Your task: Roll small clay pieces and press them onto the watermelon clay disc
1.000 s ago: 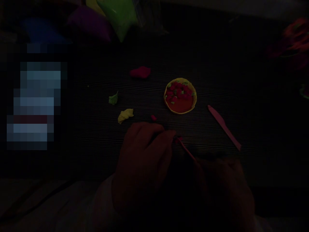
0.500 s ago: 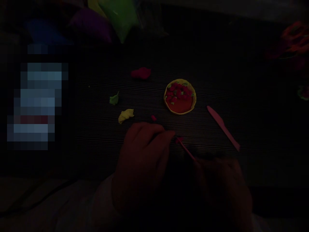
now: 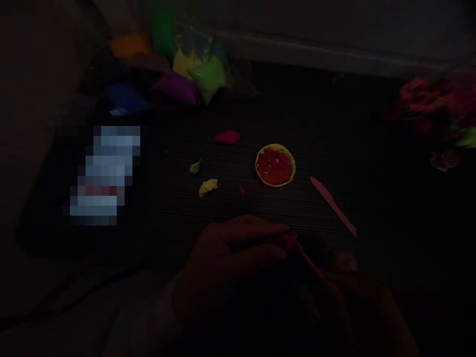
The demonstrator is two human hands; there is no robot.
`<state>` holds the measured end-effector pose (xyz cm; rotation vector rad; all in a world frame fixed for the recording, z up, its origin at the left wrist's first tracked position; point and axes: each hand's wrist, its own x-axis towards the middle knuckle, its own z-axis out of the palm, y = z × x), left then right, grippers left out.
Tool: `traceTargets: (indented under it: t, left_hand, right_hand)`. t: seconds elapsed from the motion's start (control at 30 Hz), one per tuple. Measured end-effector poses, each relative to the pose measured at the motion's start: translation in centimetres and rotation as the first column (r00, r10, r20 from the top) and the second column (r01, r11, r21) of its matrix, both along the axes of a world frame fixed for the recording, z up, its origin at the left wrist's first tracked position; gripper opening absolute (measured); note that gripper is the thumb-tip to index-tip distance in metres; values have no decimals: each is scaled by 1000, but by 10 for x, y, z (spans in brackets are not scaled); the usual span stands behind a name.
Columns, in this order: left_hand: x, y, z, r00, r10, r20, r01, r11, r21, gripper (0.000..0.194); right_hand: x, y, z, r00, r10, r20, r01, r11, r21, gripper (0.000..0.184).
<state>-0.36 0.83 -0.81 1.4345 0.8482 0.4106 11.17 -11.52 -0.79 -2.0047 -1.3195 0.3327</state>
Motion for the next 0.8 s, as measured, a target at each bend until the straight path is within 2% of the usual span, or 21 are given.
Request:
traceTargets:
  t: [0.1,0.27,0.37,0.5,0.67,0.8]
  left_hand:
    - [1,-4,1,998,14,62,-6,993,-120,17]
    - [0,-8,-2,986,36,162,6,968,-252,20]
    - [-1,-10,-5,975,52,217,18,951,-309,19]
    - [-2,-13,-5,969,61,241,22,945,-325,16]
    - [-1,-13,-5,965,58,255,29,946,-323,12]
    - [0,-13,-5,959,74,272,31,931,-364,11]
  right_hand:
    - [-1,-2,1,1000,-23,-16,23,998,57,10]
    - [1,-3,1,997,72,-39,-68,994,80,9]
    - [-3,-4,2,998,-13,-64,19,995,94,8]
    - [-8,-5,4,990,-33,-136,45,995,85,8]
    - [-6,-6,3,989,3,-146,9,997,83,7]
    - [-7,-7,3,991,-17,-136,25,998,57,7]
